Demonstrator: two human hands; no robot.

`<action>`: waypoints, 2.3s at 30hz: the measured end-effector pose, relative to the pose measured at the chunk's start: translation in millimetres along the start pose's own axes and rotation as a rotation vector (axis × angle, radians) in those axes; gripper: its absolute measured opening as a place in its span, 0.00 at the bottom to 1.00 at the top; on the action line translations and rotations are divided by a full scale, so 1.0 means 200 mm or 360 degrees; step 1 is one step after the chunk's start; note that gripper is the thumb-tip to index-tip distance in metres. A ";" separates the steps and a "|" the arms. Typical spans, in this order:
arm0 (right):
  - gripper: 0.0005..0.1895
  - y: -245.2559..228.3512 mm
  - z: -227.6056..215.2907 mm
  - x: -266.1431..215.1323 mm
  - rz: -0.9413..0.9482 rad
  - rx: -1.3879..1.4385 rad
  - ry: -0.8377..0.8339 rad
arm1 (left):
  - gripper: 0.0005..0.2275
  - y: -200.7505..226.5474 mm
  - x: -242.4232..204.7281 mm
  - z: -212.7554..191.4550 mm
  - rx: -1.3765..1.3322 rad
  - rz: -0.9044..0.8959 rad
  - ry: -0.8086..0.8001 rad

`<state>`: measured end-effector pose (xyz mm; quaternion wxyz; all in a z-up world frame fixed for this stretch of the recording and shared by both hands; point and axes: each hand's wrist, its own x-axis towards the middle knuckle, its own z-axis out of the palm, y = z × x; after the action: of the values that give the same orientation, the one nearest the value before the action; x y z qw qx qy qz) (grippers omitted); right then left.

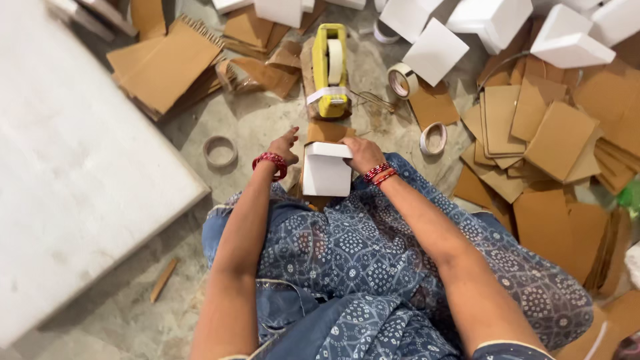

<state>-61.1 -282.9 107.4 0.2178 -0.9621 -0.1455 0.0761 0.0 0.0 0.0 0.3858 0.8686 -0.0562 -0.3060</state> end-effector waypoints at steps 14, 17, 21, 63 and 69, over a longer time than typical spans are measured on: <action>0.32 -0.15 -0.02 0.04 0.0058 -0.0127 0.0127 | 0.25 0.17 0.01 0.15 -0.0003 -0.0090 0.0311; 0.35 -0.19 -0.06 0.03 0.0007 -0.0166 0.0178 | 0.25 0.19 0.00 0.16 -0.0056 -0.0075 0.0295; 0.36 -0.22 -0.10 0.01 -0.0010 -0.0181 0.0189 | 0.23 0.19 0.00 0.15 -0.0106 -0.0022 0.0344; 0.47 0.13 -0.31 -0.13 0.0000 -0.0061 0.0683 | 0.14 0.59 -0.32 0.16 0.1193 0.0711 0.0666; 0.40 0.88 -0.64 -0.68 0.1000 -0.0536 0.0241 | 0.16 0.59 -0.30 0.19 0.1160 0.0818 0.0811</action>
<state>-118.6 -528.3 154.3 0.0324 -0.9851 0.1632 0.0428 -53.6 -86.1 93.5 0.1221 0.9517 -0.2752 0.0598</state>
